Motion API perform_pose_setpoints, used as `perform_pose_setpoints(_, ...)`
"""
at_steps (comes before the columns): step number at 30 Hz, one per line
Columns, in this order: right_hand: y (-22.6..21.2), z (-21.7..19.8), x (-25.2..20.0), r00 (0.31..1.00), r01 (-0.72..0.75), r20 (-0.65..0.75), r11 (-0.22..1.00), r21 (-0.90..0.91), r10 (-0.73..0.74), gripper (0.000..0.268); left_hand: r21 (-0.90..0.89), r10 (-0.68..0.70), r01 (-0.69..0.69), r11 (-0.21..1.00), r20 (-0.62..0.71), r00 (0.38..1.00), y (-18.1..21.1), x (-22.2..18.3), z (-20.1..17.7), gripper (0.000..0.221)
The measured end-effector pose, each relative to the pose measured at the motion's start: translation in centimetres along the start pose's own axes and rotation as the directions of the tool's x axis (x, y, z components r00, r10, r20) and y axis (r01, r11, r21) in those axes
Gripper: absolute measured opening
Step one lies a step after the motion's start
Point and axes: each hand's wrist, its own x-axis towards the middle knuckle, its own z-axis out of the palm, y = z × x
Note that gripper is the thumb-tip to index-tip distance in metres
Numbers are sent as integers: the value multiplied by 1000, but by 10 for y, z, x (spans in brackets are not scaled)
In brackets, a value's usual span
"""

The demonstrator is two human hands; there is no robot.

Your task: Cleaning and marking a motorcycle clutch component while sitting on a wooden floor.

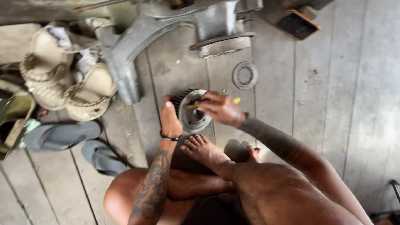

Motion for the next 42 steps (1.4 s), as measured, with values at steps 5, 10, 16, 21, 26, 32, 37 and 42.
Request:
perform_pose_setpoints(5, 8, -18, 8, 997, -48, 51, 993, -106, 53, 15, -2, -40, 40, 999, 61, 997, -12, 1, -6, 61)
perform_pose_setpoints(10, 17, -17, 7, 993, 22, 114, 998, -58, -15, 12, -17, -44, 44, 999, 39, 998, -14, 4, -7, 64)
perform_pose_setpoints(16, 64, 14, -44, 983, 150, 142, 959, -243, -118, 17, -73, -64, 69, 995, 75, 995, -25, 2, -6, 72)
perform_pose_setpoints(21, 49, -7, -29, 994, 68, 106, 963, -262, -41, 12, -96, -61, 70, 993, 85, 994, -35, 3, -5, 66)
perform_pose_setpoints(26, 62, -3, -46, 983, 107, 175, 942, -317, -53, 8, -104, -42, 53, 993, 99, 994, -12, 6, -13, 66)
perform_pose_setpoints(32, 9, -11, -34, 959, 36, 262, 874, -485, 106, 8, -86, 1, 9, 996, 115, 993, -19, 9, -12, 51)
perform_pose_setpoints(37, -52, -15, -13, 863, -165, 323, 821, -546, 388, 7, -31, -137, 142, 989, 133, 982, 2, 7, -12, 57)
perform_pose_setpoints(42, -44, -26, -8, 805, -303, 388, 873, -383, 450, 3, -20, -2, 2, 1000, 12, 1000, 8, 8, -11, 56)
